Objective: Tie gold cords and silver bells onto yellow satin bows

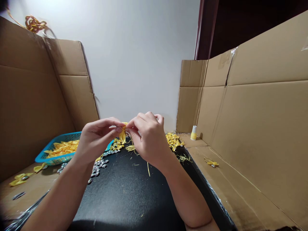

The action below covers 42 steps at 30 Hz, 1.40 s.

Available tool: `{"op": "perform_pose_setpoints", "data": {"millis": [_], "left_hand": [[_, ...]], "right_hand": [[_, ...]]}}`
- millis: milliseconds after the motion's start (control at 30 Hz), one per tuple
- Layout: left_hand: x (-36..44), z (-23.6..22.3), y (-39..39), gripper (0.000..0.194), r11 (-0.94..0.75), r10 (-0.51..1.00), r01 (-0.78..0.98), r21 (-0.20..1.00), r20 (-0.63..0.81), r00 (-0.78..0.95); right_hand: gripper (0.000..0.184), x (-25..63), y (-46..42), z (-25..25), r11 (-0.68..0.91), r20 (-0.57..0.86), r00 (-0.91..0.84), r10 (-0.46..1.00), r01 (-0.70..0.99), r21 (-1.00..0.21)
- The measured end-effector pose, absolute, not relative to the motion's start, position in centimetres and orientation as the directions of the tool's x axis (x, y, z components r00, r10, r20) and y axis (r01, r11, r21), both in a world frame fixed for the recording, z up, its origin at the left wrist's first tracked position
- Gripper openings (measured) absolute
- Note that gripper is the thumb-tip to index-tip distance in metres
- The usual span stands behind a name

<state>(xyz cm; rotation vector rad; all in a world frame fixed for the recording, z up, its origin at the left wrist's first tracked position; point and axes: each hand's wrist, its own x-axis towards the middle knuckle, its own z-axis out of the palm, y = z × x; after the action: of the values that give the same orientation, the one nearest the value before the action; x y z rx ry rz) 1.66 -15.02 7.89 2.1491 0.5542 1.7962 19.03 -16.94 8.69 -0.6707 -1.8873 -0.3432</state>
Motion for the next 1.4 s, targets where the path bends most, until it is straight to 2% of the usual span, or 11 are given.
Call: {"op": "perform_pose_setpoints", "data": {"millis": [267, 533, 633, 833, 1067, 1400], "left_hand": [[1.8, 8.0, -15.2, 0.01, -0.916, 0.395, 0.138, 0.376, 0.906, 0.155], [1.5, 8.1, -15.6, 0.016, -0.927, 0.375, 0.073, 0.368, 0.908, 0.188], [1.5, 8.1, -15.8, 0.017, -0.925, 0.38, 0.073, 0.373, 0.907, 0.18], [1.2, 8.2, -16.3, 0.016, -0.941, 0.332, 0.145, 0.307, 0.921, 0.205], [1.0, 8.4, -16.1, 0.014, -0.959, 0.239, 0.204, 0.199, 0.952, 0.193], [1.3, 8.1, -15.3, 0.008, -0.939, 0.241, 0.284, 0.193, 0.96, 0.145]], "right_hand": [[0.012, 19.2, -16.2, 8.8, 0.867, 0.906, -0.302, 0.297, 0.483, -0.123], [0.012, 19.3, -15.3, 8.9, 0.946, 0.905, -0.321, 0.279, 0.256, -0.201], [0.012, 19.4, -15.0, 8.8, 0.96, 0.906, -0.335, 0.258, 0.197, -0.201], [0.012, 19.1, -14.8, 8.5, 0.98, 0.921, -0.337, 0.197, 0.079, -0.181], [0.012, 18.6, -14.2, 8.3, 0.962, 0.912, -0.327, 0.247, -0.03, -0.271], [0.008, 18.6, -13.1, 8.1, 0.903, 0.89, -0.26, 0.374, -0.115, -0.413]]}}
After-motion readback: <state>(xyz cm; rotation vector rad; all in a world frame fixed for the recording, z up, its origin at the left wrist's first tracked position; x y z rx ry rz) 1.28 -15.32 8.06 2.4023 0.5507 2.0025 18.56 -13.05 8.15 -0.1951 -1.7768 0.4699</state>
